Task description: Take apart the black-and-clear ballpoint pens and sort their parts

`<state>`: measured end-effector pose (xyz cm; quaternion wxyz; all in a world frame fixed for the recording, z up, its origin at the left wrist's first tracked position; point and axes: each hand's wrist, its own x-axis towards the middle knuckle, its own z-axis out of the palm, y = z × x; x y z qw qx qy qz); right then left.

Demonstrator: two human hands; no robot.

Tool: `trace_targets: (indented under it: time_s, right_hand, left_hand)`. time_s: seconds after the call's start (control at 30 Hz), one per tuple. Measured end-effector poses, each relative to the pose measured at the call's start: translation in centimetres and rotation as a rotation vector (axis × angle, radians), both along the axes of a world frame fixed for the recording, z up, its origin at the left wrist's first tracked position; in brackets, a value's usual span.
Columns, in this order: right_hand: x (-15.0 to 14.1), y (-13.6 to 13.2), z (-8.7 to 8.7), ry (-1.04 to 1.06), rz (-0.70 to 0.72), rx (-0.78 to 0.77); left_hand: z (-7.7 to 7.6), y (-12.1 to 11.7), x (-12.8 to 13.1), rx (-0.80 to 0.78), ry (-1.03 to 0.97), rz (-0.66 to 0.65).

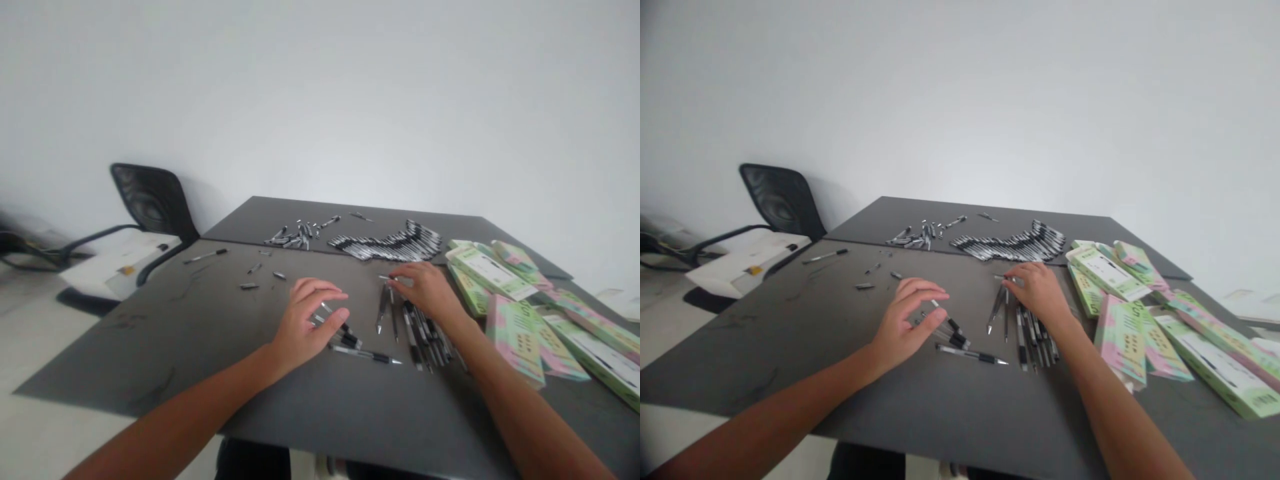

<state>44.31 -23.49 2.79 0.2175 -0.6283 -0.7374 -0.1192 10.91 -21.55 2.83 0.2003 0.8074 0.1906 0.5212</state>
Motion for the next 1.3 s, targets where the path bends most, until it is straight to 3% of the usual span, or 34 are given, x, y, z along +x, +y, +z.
trace_targets:
  time_s: [0.23,0.37,0.5,0.67,0.8,0.97,1.17,1.3]
  right_hand:
    - [-5.5,6.3,-0.3,-0.074,0.182,-0.158]
    - [-6.8,7.6,-1.0,-0.05,0.202,-0.179]
    - [-5.1,5.4,0.2,0.026,0.131,-0.114]
    - [1.1,0.0,3.5,0.143,-0.148,0.035]
    - [5.3,-3.0,4.2,0.213,-0.337,-0.084]
    - [6.6,-5.2,3.4,0.315,-0.314,-0.347]
    - [5.6,-6.7,3.9,0.249,-0.223,-0.611]
    - [4.1,-6.2,3.8,0.198,-0.163,-0.631]
  left_hand:
    - [0.5,0.6,-0.9,-0.034,-0.099,0.128]
    - [0.2,0.9,-0.7,-0.034,-0.105,0.167]
    - [-0.3,1.2,-0.5,-0.047,-0.065,0.175]
    - [-1.0,1.9,-0.3,-0.075,-0.042,0.212]
    - [-1.5,2.5,-0.3,-0.115,-0.012,0.227]
    - [-1.7,2.7,-0.6,-0.194,0.038,0.246]
    - [-2.1,2.0,-0.7,-0.215,0.102,0.235]
    - [-2.3,1.7,-0.6,-0.223,0.133,0.206]
